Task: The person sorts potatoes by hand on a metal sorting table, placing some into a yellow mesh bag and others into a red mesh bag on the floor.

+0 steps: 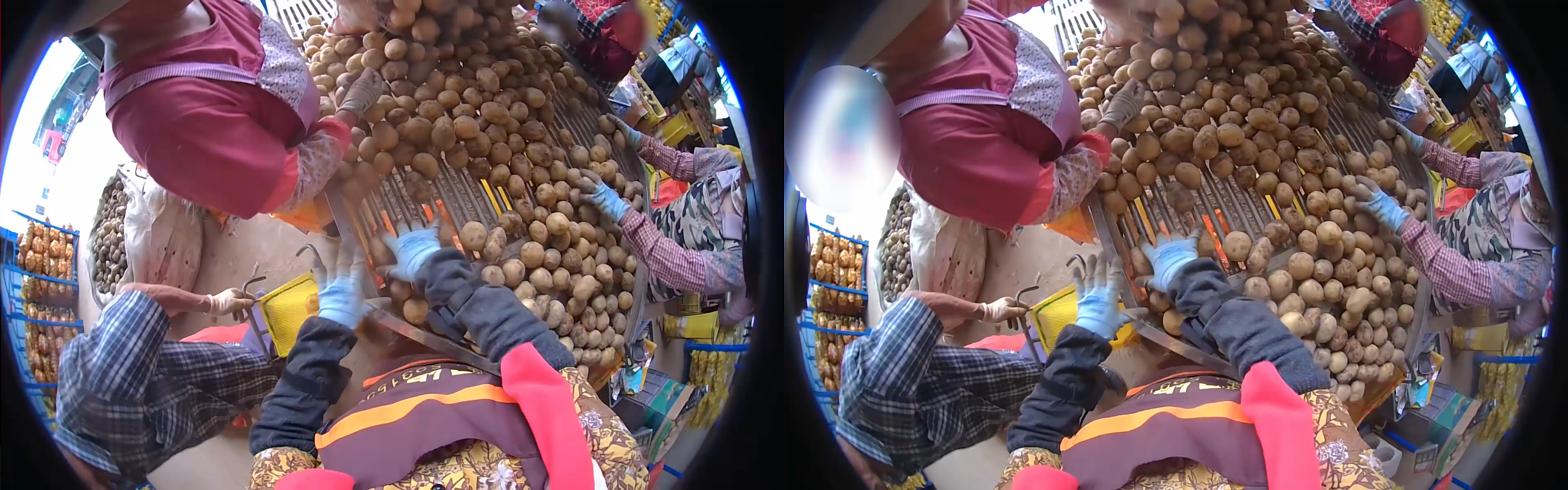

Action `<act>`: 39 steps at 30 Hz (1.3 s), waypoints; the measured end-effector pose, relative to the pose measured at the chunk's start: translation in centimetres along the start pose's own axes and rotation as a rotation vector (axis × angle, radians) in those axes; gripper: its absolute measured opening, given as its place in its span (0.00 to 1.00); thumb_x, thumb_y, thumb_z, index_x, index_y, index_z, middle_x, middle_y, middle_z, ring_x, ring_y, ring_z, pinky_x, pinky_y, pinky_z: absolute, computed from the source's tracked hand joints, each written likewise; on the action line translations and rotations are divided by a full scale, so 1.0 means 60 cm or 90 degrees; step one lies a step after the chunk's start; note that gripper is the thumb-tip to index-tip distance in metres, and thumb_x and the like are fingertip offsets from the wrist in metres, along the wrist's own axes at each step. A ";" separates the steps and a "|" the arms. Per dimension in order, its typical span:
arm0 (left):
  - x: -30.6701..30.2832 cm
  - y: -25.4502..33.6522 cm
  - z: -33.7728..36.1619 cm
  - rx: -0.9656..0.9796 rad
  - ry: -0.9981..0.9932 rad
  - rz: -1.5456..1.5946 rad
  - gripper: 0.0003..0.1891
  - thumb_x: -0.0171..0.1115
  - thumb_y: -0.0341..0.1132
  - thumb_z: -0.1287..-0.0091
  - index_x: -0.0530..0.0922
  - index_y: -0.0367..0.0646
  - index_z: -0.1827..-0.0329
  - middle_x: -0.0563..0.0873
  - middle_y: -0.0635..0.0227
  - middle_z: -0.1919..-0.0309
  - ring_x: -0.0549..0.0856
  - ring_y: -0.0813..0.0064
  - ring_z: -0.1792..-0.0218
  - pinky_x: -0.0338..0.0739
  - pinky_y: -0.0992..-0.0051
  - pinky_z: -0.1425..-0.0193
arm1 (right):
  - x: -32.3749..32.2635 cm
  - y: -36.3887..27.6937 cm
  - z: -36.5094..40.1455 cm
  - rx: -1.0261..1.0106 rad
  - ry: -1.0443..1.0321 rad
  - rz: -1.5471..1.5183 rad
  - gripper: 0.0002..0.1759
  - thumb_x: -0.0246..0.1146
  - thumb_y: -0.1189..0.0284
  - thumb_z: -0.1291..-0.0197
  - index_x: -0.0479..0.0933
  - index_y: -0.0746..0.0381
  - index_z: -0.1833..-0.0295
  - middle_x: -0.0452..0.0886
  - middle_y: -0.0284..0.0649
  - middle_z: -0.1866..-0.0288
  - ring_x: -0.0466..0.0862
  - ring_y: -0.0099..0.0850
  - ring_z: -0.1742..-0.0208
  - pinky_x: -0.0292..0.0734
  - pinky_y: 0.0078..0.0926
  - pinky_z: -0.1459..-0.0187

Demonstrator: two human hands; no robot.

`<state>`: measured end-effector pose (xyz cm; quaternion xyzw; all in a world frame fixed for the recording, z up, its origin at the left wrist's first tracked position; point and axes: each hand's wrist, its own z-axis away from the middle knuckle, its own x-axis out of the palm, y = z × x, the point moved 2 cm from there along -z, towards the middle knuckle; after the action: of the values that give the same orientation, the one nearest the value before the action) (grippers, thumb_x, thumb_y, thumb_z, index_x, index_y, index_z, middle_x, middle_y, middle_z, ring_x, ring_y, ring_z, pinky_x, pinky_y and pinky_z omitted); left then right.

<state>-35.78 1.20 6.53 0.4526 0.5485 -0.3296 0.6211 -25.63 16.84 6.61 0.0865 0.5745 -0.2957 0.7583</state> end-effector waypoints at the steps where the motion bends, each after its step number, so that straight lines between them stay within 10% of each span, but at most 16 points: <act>1: 0.018 0.020 -0.019 0.027 -0.110 -0.008 0.60 0.77 0.59 0.58 0.57 0.47 0.21 0.59 0.50 0.24 0.52 0.49 0.21 0.37 0.44 0.20 | 0.000 -0.004 0.025 -0.016 -0.044 0.015 0.41 0.58 0.40 0.42 0.69 0.52 0.28 0.70 0.42 0.29 0.68 0.47 0.28 0.38 0.83 0.33; 6: 0.073 0.095 -0.028 0.187 -0.232 -0.077 0.56 0.78 0.59 0.61 0.61 0.65 0.23 0.58 0.54 0.23 0.49 0.47 0.20 0.38 0.35 0.24 | 0.047 0.049 0.173 0.013 -0.120 0.003 0.36 0.58 0.35 0.46 0.78 0.45 0.38 0.71 0.35 0.31 0.57 0.46 0.22 0.39 0.86 0.36; 9: 0.077 0.134 -0.030 0.387 -0.286 -0.065 0.45 0.74 0.51 0.53 0.66 0.77 0.27 0.61 0.65 0.24 0.54 0.51 0.22 0.47 0.29 0.29 | 0.106 0.101 0.269 0.002 0.081 0.000 0.38 0.61 0.35 0.48 0.72 0.36 0.31 0.64 0.32 0.23 0.43 0.61 0.20 0.36 0.85 0.34; 13: 0.081 0.164 -0.031 0.515 -0.265 -0.119 0.41 0.73 0.47 0.52 0.69 0.77 0.30 0.65 0.70 0.26 0.61 0.59 0.24 0.48 0.26 0.32 | 0.138 0.138 0.347 0.028 0.081 -0.008 0.35 0.62 0.37 0.46 0.68 0.23 0.30 0.60 0.42 0.21 0.53 0.54 0.20 0.35 0.80 0.31; 18: 0.145 0.195 -0.018 0.613 -0.143 0.010 0.28 0.70 0.50 0.46 0.76 0.58 0.41 0.77 0.66 0.36 0.73 0.62 0.33 0.53 0.42 0.28 | 0.170 0.178 0.384 0.043 0.201 -0.070 0.36 0.65 0.41 0.46 0.69 0.30 0.30 0.64 0.46 0.24 0.61 0.52 0.23 0.46 0.69 0.28; 26: 0.143 0.227 -0.014 0.596 -0.112 0.204 0.15 0.68 0.41 0.44 0.79 0.51 0.54 0.82 0.65 0.51 0.83 0.61 0.51 0.76 0.61 0.49 | 0.177 0.191 0.471 0.019 0.369 -0.091 0.27 0.68 0.60 0.45 0.77 0.55 0.39 0.78 0.42 0.42 0.77 0.43 0.38 0.71 0.46 0.36; 30: 0.094 0.200 -0.034 0.583 0.038 0.221 0.25 0.74 0.42 0.51 0.78 0.52 0.48 0.82 0.65 0.49 0.82 0.58 0.48 0.73 0.55 0.43 | 0.188 0.201 0.535 0.231 0.364 -0.015 0.29 0.71 0.58 0.48 0.78 0.54 0.40 0.74 0.41 0.36 0.69 0.44 0.30 0.64 0.49 0.32; 32: 0.110 0.190 -0.051 0.393 0.005 0.250 0.39 0.76 0.48 0.51 0.72 0.50 0.34 0.70 0.55 0.32 0.67 0.51 0.30 0.61 0.44 0.30 | 0.209 0.218 0.538 0.258 0.384 -0.017 0.32 0.71 0.56 0.48 0.76 0.54 0.37 0.72 0.43 0.33 0.66 0.44 0.27 0.61 0.50 0.29; 39: 0.144 0.236 -0.072 0.425 -0.164 -0.023 0.34 0.67 0.51 0.41 0.71 0.53 0.30 0.62 0.51 0.27 0.57 0.46 0.24 0.49 0.36 0.25 | 0.147 0.262 0.480 0.340 0.457 0.014 0.42 0.69 0.46 0.47 0.70 0.56 0.31 0.63 0.47 0.26 0.58 0.50 0.23 0.50 0.57 0.24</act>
<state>-23.03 11.23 0.95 0.5752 0.3360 -0.5559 0.4971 8.04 12.91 4.55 0.3828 0.7036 -0.3769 0.4651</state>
